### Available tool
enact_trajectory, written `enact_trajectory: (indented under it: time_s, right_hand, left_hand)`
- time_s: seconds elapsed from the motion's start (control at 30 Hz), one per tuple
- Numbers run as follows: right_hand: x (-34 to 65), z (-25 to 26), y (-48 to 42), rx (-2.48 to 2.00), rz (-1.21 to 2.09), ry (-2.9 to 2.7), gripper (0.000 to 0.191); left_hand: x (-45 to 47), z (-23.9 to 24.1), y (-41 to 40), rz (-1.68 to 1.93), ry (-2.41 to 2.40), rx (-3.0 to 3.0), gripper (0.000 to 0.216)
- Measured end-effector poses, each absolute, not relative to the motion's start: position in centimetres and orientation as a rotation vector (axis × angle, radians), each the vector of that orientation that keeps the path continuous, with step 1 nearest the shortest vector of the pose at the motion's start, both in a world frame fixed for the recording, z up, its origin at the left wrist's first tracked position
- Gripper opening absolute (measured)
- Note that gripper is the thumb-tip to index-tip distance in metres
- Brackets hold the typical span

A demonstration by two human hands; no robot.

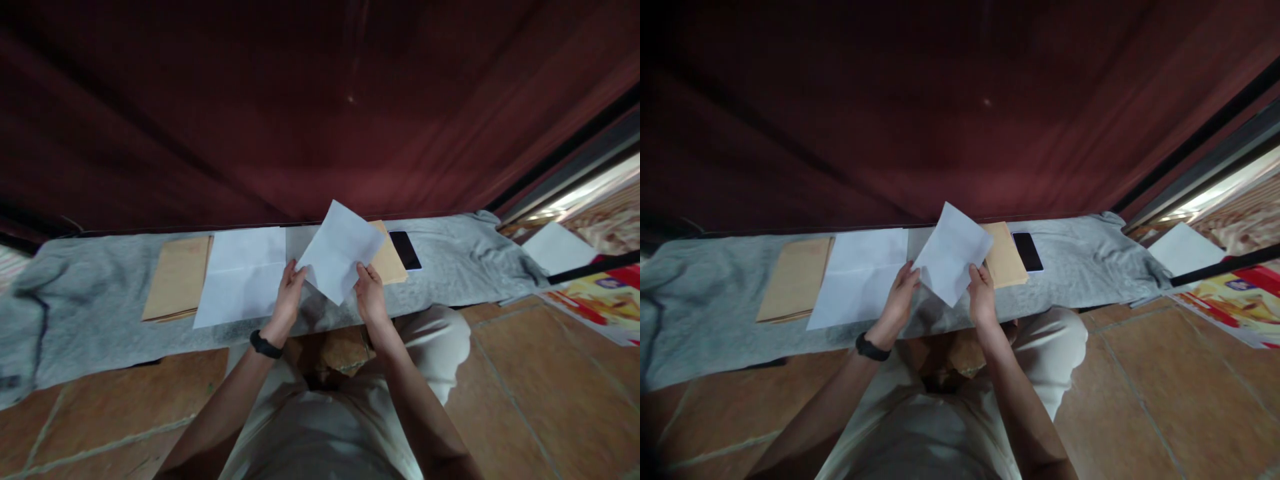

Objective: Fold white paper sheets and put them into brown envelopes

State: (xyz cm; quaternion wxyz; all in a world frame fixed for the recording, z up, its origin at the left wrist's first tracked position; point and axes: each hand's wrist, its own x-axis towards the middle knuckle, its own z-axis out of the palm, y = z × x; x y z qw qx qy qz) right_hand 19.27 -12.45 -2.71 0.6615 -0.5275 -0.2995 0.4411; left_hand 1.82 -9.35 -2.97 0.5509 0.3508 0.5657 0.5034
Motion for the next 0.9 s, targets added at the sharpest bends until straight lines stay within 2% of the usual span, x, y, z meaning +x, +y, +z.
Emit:
enact_trajectory:
  time_s: [0.17,0.47,0.67,0.77,0.9]
  right_hand:
    - [17.8,-4.7,-12.9,-1.067,1.124,-0.391,0.026]
    - [17.5,-7.9,-13.8,-1.168,1.332,-0.431,0.022]
    - [19.2,-8.5,-15.2,-1.199,1.556,-0.484,0.016]
    - [20.0,-8.5,-16.5,-1.223,1.585,-0.51,0.019]
    - [20.8,-7.9,-17.5,-1.251,1.554,-0.562,0.032]
  left_hand:
    - [1.9,-3.8,-9.4,1.098,1.106,0.787,0.052]
    - [0.3,-6.7,-7.8,1.176,1.266,1.058,0.041]
    - [-1.1,-8.4,-6.0,1.057,1.361,1.261,0.057]
    - [-1.5,-8.6,-5.3,0.984,1.429,1.357,0.064]
    - [-1.5,-7.7,-4.7,0.935,1.486,1.433,0.063]
